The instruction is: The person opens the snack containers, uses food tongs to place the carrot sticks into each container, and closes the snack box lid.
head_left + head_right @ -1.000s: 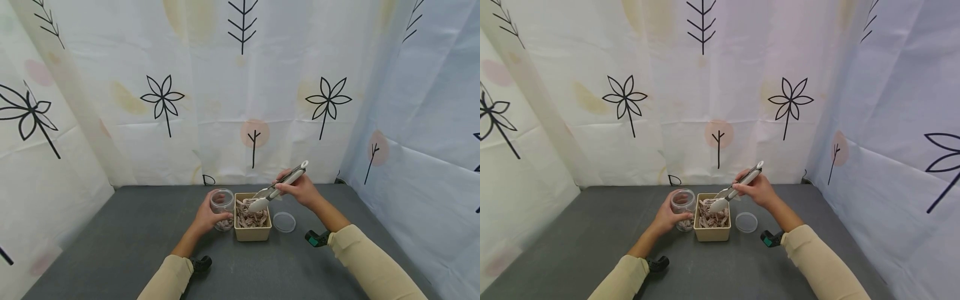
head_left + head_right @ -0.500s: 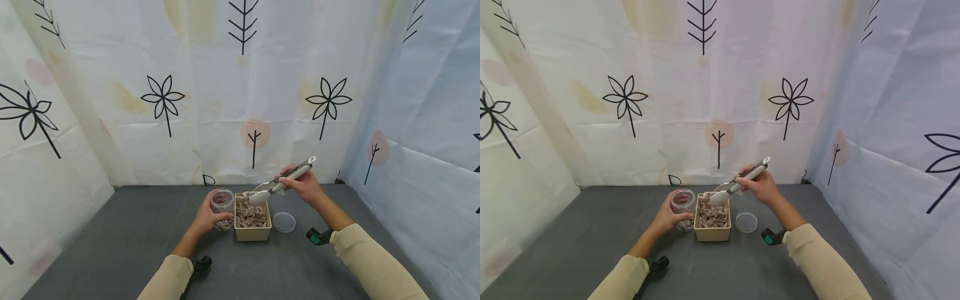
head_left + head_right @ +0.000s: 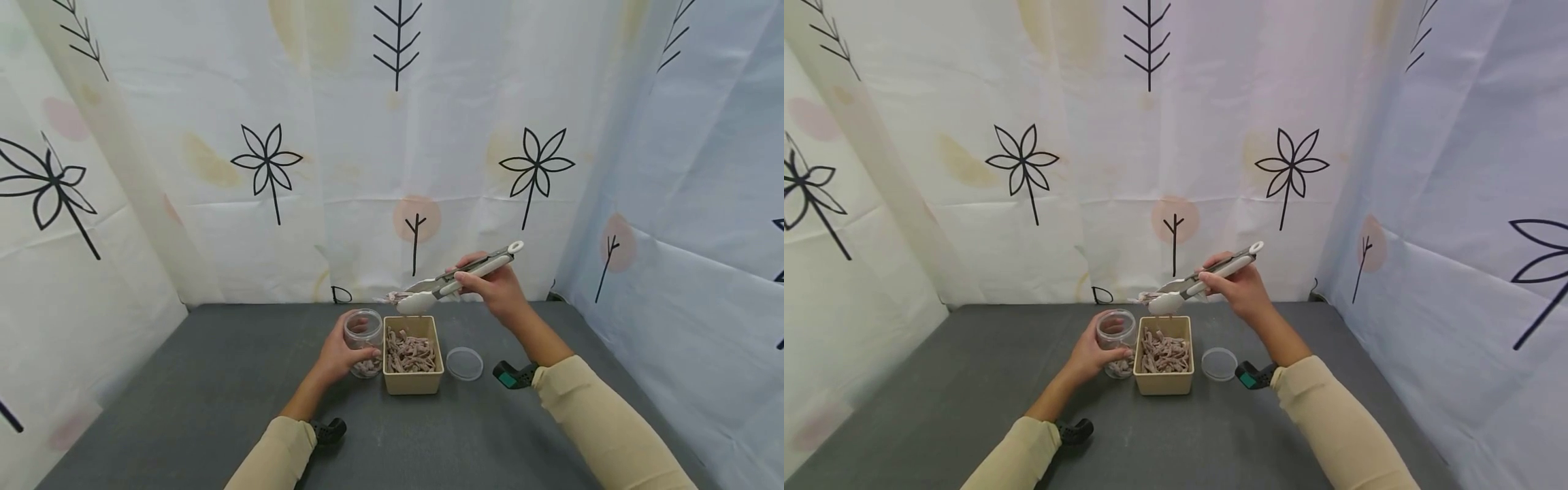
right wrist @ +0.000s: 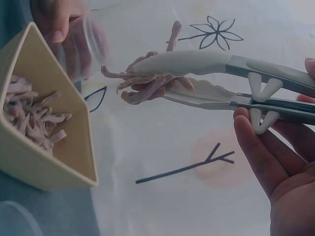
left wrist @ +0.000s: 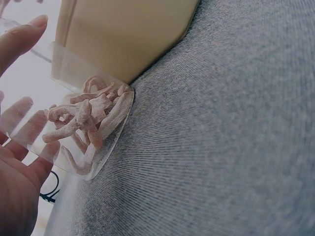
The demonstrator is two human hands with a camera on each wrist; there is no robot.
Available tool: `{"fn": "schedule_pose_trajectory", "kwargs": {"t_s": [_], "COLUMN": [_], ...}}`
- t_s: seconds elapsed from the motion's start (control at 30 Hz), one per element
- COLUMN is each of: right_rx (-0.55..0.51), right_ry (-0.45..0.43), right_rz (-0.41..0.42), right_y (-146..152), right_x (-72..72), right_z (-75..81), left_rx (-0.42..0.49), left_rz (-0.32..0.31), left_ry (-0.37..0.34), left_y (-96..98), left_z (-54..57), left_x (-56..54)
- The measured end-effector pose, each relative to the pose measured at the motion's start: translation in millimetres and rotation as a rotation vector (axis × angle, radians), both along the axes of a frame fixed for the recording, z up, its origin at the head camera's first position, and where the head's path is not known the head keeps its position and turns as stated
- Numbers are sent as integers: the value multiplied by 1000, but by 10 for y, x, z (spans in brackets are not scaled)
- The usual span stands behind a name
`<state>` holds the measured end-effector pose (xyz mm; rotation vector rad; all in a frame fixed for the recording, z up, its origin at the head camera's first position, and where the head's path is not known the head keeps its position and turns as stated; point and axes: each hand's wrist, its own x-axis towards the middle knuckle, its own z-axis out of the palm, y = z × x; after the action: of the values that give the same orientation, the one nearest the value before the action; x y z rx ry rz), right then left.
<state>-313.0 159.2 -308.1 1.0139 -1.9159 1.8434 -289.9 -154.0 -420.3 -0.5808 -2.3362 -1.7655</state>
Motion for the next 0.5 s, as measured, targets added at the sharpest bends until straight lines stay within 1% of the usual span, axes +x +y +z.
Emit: {"fn": "schedule_pose_trajectory", "kwargs": {"t_s": [0.23,0.5], "right_rx": [-63,-91], "right_ry": [13,-20], "right_rz": [50,68], "right_y": [-201,-450], "right_x": [-37,-80], "right_z": [51,-14], "left_rx": [26,5], "left_rz": [-16,-9], "left_ry": [-10,-12], "left_y": [-4,-15], "left_z": [-5,-17], "left_x": [-8,-26]}}
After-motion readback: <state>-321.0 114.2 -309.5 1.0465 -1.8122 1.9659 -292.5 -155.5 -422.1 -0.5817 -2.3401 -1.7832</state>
